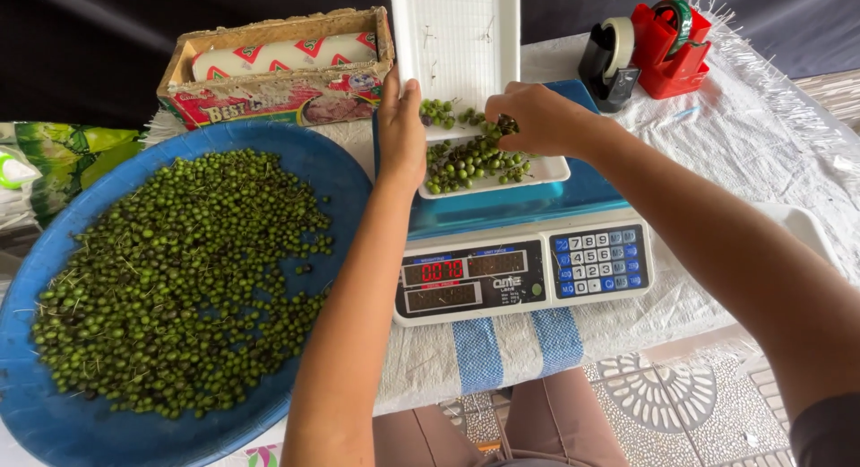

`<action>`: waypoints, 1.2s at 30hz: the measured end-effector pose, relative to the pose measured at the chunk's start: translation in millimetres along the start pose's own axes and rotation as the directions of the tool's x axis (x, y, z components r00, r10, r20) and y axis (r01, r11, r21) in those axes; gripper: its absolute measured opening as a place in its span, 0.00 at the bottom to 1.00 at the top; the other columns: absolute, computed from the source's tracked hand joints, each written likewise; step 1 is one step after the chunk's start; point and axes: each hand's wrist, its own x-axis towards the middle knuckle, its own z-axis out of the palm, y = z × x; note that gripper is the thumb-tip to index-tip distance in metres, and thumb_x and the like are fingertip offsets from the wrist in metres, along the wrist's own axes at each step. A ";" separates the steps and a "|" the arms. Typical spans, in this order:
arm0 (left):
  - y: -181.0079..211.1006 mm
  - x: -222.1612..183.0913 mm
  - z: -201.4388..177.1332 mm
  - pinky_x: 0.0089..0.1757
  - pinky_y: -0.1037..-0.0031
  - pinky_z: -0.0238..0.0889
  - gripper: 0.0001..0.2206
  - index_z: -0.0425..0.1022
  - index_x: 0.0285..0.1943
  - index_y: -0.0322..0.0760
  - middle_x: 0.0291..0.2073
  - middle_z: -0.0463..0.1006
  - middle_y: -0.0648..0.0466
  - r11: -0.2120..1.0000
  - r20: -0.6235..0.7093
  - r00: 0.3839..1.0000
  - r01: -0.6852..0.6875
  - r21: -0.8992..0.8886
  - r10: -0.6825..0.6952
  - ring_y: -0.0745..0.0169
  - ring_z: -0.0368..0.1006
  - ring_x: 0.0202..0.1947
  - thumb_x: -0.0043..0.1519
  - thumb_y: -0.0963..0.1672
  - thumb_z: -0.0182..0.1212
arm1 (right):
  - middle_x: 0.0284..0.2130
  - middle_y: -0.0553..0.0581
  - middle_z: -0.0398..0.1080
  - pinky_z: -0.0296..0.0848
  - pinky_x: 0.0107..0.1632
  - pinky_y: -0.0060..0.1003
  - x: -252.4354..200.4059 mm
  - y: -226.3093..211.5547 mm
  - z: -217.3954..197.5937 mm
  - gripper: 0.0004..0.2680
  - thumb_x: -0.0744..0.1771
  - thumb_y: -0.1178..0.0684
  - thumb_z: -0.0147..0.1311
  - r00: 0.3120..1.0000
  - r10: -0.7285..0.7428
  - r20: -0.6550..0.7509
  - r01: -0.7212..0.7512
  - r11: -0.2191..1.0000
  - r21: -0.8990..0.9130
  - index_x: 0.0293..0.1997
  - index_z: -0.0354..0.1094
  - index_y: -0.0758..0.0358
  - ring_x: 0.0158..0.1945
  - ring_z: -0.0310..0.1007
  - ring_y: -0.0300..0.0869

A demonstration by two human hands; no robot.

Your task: Weighing small green fruits by transferring them from a large bowl to a tray on a digital scale.

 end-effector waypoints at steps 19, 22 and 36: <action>12.4 0.7 1.2 0.61 0.62 0.62 0.24 0.58 0.76 0.45 0.69 0.69 0.48 0.991 0.081 0.991 -0.110 0.071 0.104 0.52 0.65 0.69 0.72 0.52 0.47 | 0.53 0.62 0.72 0.74 0.44 0.46 -28.0 -25.7 -43.4 0.15 0.68 0.57 0.53 0.998 0.048 0.039 -0.046 0.998 -0.041 0.63 0.69 0.53 0.44 0.80 0.49; 16.7 1.1 11.0 0.66 0.62 0.58 0.27 0.55 0.78 0.46 0.71 0.68 0.49 0.996 0.128 0.988 -0.090 -0.016 0.091 0.53 0.65 0.71 0.71 0.54 0.49 | 0.49 0.66 0.69 0.76 0.43 0.42 -6.2 -19.4 -32.8 0.11 0.70 0.62 0.50 0.907 -0.199 -0.370 0.228 0.973 0.036 0.59 0.71 0.65 0.41 0.78 0.50; -2.6 5.4 23.2 0.61 0.65 0.66 0.25 0.55 0.78 0.45 0.68 0.70 0.47 0.983 0.159 0.976 -0.125 -0.136 0.146 0.55 0.70 0.65 0.73 0.51 0.49 | 0.47 0.62 0.67 0.73 0.46 0.43 18.3 -13.0 10.0 0.09 0.67 0.60 0.58 0.930 -0.165 -0.327 0.212 0.971 0.114 0.53 0.70 0.60 0.45 0.72 0.51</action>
